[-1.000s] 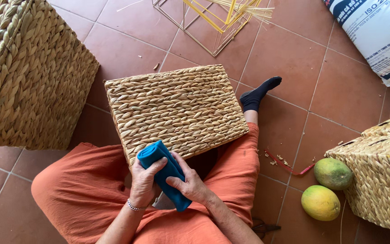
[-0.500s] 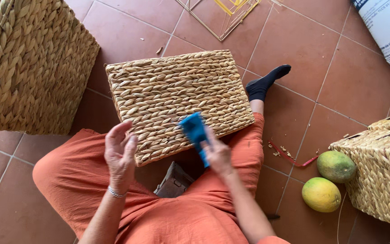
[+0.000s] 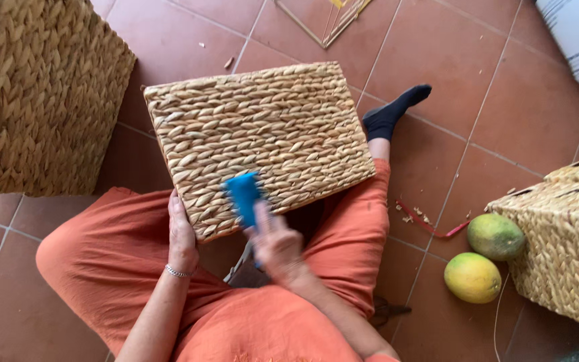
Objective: The person sits on the floor and wipes a woven water-hyacinth basket with a blue cloth, turning it to clean its sides. They then use scissors to trim the protruding straw ends sticking out from the basket's woven walls and rim.
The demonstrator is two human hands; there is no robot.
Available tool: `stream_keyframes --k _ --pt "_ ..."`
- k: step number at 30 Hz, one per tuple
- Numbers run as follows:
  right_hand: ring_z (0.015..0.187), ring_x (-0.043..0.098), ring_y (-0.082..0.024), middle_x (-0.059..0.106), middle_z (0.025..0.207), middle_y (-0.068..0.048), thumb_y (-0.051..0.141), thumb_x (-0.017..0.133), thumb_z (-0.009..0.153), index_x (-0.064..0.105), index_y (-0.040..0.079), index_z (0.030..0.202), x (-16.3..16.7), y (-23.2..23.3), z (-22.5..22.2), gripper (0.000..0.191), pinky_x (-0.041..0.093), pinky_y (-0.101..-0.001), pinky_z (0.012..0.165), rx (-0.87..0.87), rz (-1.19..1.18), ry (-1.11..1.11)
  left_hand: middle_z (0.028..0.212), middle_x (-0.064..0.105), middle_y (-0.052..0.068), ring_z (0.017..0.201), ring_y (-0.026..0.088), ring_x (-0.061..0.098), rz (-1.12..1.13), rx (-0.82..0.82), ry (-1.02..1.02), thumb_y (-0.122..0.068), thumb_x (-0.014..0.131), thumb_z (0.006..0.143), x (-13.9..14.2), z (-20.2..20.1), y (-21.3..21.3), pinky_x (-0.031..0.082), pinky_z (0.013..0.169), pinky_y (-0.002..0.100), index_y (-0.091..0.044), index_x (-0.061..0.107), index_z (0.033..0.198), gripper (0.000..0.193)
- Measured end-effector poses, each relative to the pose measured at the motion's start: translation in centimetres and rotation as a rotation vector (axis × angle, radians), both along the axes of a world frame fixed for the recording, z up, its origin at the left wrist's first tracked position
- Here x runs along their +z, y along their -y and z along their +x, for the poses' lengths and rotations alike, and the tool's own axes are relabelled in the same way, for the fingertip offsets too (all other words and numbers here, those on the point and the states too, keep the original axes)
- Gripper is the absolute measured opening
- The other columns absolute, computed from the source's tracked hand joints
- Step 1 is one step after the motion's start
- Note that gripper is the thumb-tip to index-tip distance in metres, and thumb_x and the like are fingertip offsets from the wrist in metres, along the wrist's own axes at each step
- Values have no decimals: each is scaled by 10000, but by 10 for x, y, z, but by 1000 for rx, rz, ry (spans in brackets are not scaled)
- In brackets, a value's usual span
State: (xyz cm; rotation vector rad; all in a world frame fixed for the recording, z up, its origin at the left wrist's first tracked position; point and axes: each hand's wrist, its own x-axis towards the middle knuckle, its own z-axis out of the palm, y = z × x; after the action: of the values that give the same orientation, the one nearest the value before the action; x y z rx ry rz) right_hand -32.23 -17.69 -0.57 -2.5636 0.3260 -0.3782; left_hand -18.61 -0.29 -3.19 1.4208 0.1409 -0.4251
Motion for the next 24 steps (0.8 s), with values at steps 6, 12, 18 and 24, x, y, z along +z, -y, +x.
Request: stream_keyframes --k 6,12,18,24 --pt "624 657 -320 664 875 -165 291 696 954 540 109 1494 14 -4 7 591 551 -431 526 199 115 -64 1477 524 125 1305 210 526 -249 3 -118 -371 343 1114 -1 2 -9 427 1117 370 -31 353 1576 574" --pt "751 717 -436 736 887 -260 375 579 1043 444 132 1533 -43 158 -13 563 561 -528 633 -476 24 -416 1538 488 120 1380 188 486 -72 -65 -23 -347 462 1071 9 3 -1 391 1147 346 -36 278 1602 642" --pt "738 697 -479 730 884 -276 373 571 1038 388 118 1505 -44 182 -11 562 533 -579 625 -613 2 -371 1408 548 162 1152 209 615 84 -78 20 -185 658 936 11 -6 13 550 923 337 -73 57 1618 916" --pt "617 684 -350 713 979 -233 354 695 952 468 -13 1428 7 9 12 643 545 -434 484 -5 -65 52 1458 535 192 1233 226 604 171 -129 188 -70 647 962 -5 -6 2 528 1012 344 -38 83 1637 880"
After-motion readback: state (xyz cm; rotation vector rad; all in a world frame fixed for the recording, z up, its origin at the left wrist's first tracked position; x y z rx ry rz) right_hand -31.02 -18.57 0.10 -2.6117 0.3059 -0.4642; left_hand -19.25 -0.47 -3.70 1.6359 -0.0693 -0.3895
